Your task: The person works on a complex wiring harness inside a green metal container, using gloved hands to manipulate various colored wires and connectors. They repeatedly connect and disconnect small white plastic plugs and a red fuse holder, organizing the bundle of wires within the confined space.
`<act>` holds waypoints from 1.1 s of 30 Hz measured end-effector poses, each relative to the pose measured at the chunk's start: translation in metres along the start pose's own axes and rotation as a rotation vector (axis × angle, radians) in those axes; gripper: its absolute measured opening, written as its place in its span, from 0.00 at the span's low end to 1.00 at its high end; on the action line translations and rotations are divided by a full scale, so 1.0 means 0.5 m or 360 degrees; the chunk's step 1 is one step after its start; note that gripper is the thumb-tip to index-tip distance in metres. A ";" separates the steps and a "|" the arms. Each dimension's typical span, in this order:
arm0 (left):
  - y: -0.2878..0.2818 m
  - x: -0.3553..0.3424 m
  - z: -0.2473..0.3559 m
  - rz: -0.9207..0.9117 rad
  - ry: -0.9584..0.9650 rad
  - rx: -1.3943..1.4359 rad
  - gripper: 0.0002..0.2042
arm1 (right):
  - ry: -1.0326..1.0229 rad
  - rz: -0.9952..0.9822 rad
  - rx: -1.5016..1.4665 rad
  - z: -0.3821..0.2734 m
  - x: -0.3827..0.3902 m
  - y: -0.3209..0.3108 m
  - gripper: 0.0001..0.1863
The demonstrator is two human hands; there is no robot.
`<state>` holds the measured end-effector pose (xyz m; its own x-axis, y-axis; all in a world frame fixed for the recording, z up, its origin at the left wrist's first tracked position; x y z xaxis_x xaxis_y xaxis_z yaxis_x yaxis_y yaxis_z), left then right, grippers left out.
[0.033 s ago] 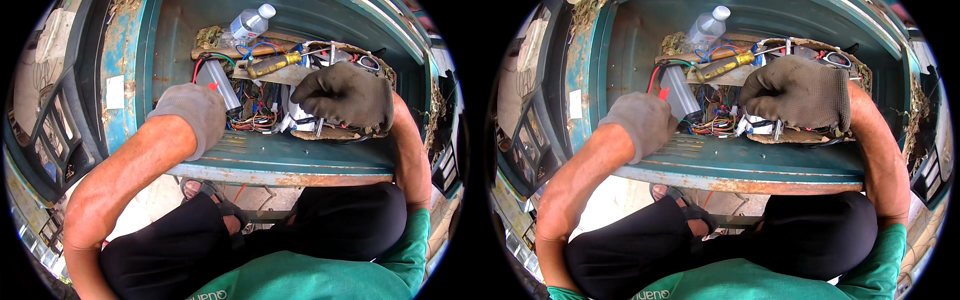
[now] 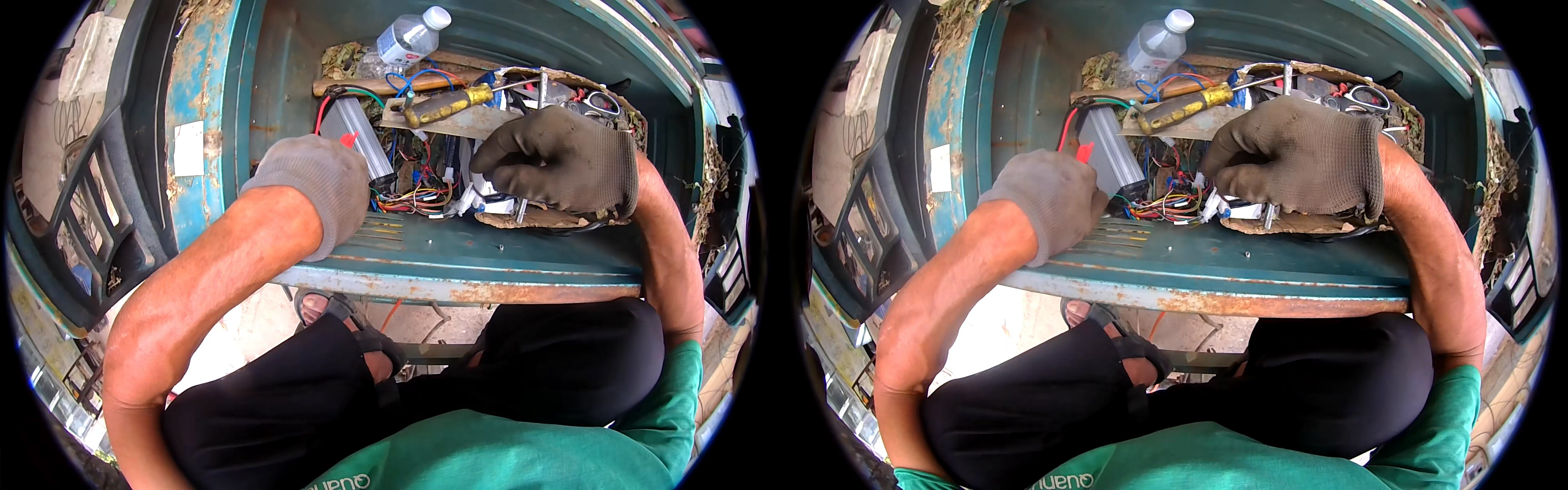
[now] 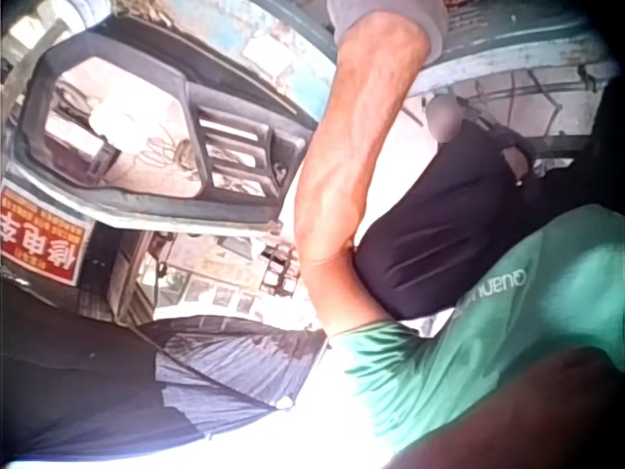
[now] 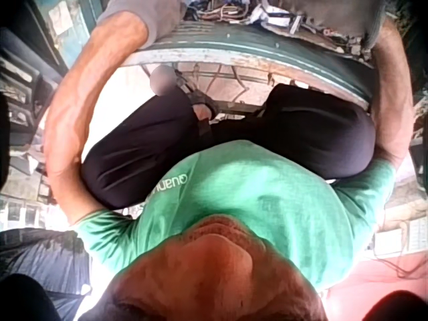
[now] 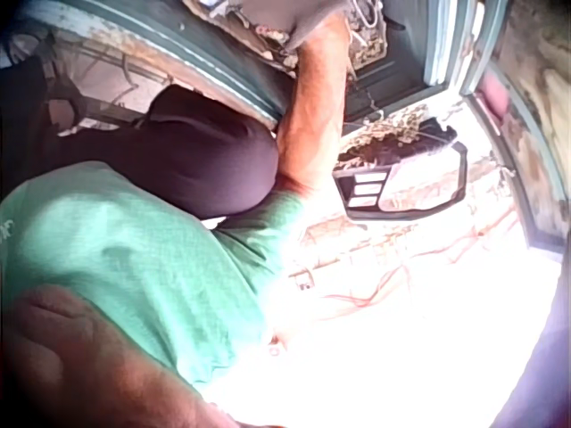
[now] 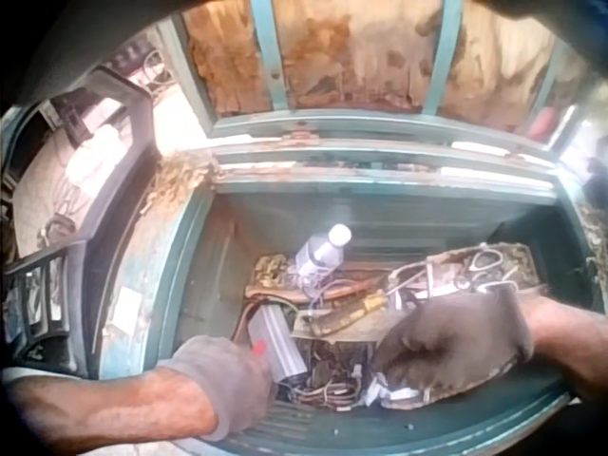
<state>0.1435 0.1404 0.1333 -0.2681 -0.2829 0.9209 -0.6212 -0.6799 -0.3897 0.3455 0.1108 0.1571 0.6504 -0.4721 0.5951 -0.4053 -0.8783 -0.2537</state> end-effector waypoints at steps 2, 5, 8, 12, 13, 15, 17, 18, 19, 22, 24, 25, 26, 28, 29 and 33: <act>-0.002 0.002 -0.001 -0.0002 -0.0024 0.0013 0.20 | -0.0032 -0.0028 -0.0013 -0.003 -0.007 0.010 0.14; -0.003 0.004 -0.001 -0.0017 -0.0037 0.0005 0.20 | -0.0007 -0.0045 -0.0081 -0.016 -0.013 0.024 0.14; -0.003 0.004 0.003 -0.0049 -0.0046 -0.0031 0.19 | -0.0010 -0.0085 0.0016 -0.024 -0.016 0.028 0.15; -0.002 -0.006 0.008 -0.0068 0.0034 -0.0133 0.18 | -0.0010 -0.0090 0.0133 -0.019 -0.014 0.025 0.16; -0.007 -0.006 0.010 -0.0069 0.0044 -0.0130 0.18 | 0.0013 -0.0078 0.0149 -0.018 -0.011 0.024 0.16; -0.013 -0.005 0.016 -0.0043 0.0057 -0.0149 0.17 | 0.0046 -0.0034 0.0074 -0.012 0.001 0.024 0.16; -0.005 -0.007 0.009 -0.0021 0.0019 -0.0171 0.17 | 0.0157 -0.0048 -0.0111 -0.015 0.002 0.023 0.17; -0.002 -0.006 0.003 -0.0037 0.0005 -0.0135 0.17 | 0.0275 -0.0077 -0.0261 -0.033 0.015 0.020 0.17; -0.006 -0.007 0.003 -0.0041 0.0011 -0.0116 0.17 | 0.0412 -0.0089 -0.0417 -0.036 0.033 0.024 0.18; -0.008 -0.004 -0.004 0.0095 0.0008 0.0012 0.16 | 0.0088 0.0052 -0.0540 -0.004 0.073 0.028 0.18; -0.011 0.009 -0.012 0.0190 -0.0009 0.0116 0.16 | 0.0049 0.0078 -0.0458 0.000 0.086 0.028 0.18; -0.018 -0.003 -0.005 0.0209 0.0033 0.0149 0.16 | 0.0105 0.0103 -0.0327 0.013 0.086 0.025 0.18; -0.026 -0.015 0.002 0.0225 0.0072 0.0184 0.16 | 0.0162 0.0124 -0.0195 0.026 0.085 0.021 0.18; -0.035 -0.016 0.016 0.0261 0.0149 0.0241 0.15 | 0.0030 0.0264 0.0033 0.018 0.078 0.003 0.18; -0.039 -0.011 0.022 0.0279 0.0170 0.0272 0.14 | -0.0059 0.0313 0.0048 0.014 0.078 -0.001 0.18; -0.044 0.000 0.053 0.0158 0.0296 0.0261 0.13 | -0.0206 0.0375 0.0321 0.025 0.091 0.008 0.16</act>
<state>0.1768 0.1377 0.1420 -0.4618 -0.2347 0.8553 -0.4614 -0.7600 -0.4577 0.3816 0.0846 0.1734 0.6352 -0.6585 0.4036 -0.4275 -0.7350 -0.5264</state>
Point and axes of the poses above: each hand's wrist, its own x-axis away from the middle knuckle, its own y-axis out of the palm, z = x × y, the point moved 7 cm from there along -x, towards the middle knuckle, and after that the axes turned 13 degrees about -z, right-handed, at the moved point
